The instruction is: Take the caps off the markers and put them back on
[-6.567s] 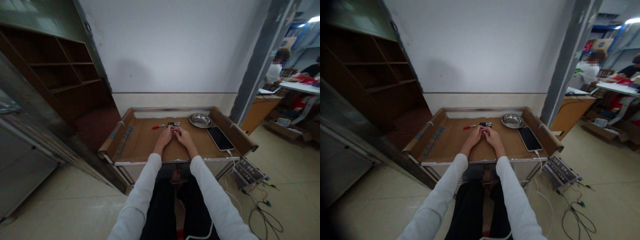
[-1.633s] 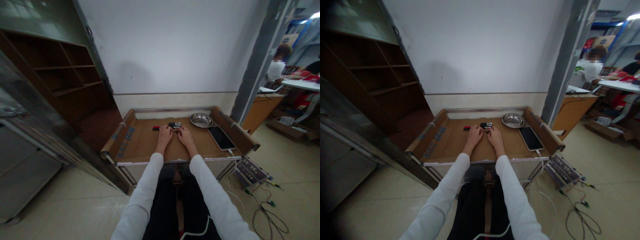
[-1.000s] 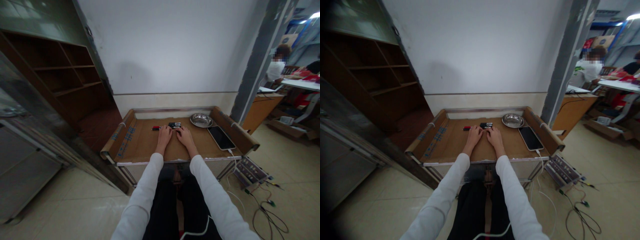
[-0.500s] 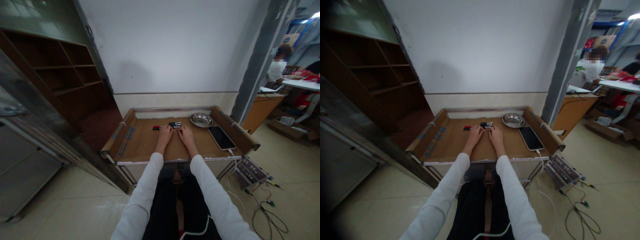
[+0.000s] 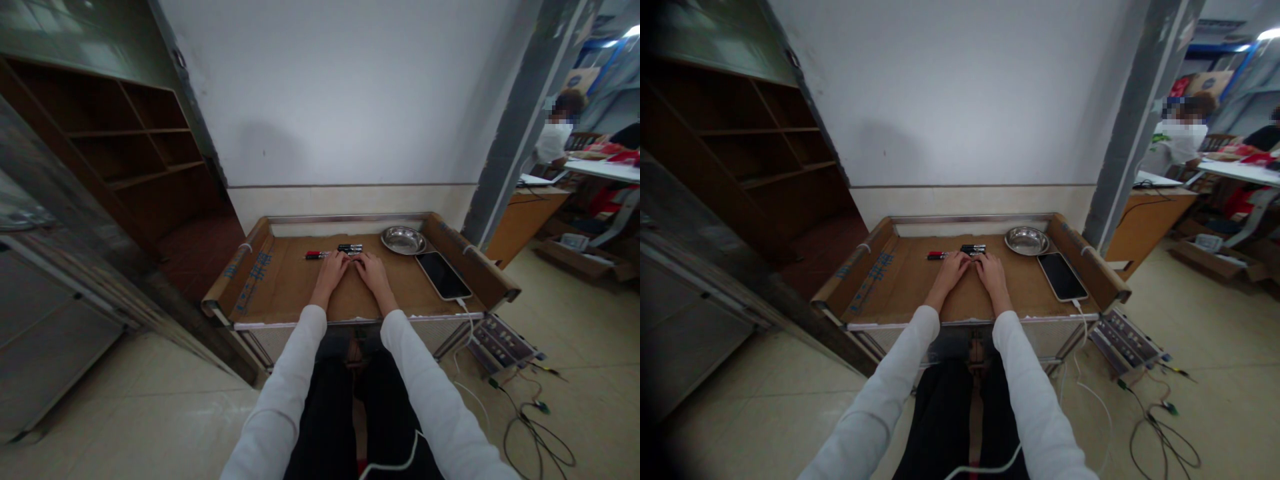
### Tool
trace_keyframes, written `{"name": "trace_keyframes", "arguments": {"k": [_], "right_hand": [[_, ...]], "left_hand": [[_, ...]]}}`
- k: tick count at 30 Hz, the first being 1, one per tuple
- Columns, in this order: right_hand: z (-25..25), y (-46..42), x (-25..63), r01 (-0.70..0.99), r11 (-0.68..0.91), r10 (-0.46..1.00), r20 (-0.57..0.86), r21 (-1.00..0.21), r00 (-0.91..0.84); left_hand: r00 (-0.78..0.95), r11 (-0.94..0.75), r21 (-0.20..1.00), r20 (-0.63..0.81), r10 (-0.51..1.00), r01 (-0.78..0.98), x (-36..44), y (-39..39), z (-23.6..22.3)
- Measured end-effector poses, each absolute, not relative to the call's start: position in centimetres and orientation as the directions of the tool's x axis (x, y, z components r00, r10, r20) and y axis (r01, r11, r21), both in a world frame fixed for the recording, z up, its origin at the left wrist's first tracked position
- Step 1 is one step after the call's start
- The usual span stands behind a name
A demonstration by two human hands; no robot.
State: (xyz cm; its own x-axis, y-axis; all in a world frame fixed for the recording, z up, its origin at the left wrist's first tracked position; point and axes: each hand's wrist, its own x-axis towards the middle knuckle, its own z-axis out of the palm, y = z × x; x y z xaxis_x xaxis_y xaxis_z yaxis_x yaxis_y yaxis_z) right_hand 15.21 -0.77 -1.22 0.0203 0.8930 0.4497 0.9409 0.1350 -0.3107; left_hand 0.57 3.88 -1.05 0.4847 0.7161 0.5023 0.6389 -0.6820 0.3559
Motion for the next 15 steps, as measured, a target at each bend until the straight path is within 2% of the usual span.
{"name": "trace_keyframes", "arguments": {"k": [4, 11, 15], "right_hand": [[-1.3, -0.76, 15.19, 0.922, 0.188, 0.889, 0.458, -0.34, -0.013], [-1.51, -0.47, 15.44, 0.904, 0.219, 0.89, 0.455, -0.367, -0.031], [-1.6, -0.41, 15.53, 0.915, 0.186, 0.881, 0.473, -0.358, 0.007]], "left_hand": [[0.486, -0.696, 0.387, 0.514, 0.707, 0.604, 0.51, 3.97, -1.1], [0.474, -0.704, 0.511, 0.521, 0.71, 0.493, 0.61, 3.52, -0.77], [0.474, -0.711, 0.492, 0.531, 0.703, 0.504, 0.69, 3.38, -0.56]]}}
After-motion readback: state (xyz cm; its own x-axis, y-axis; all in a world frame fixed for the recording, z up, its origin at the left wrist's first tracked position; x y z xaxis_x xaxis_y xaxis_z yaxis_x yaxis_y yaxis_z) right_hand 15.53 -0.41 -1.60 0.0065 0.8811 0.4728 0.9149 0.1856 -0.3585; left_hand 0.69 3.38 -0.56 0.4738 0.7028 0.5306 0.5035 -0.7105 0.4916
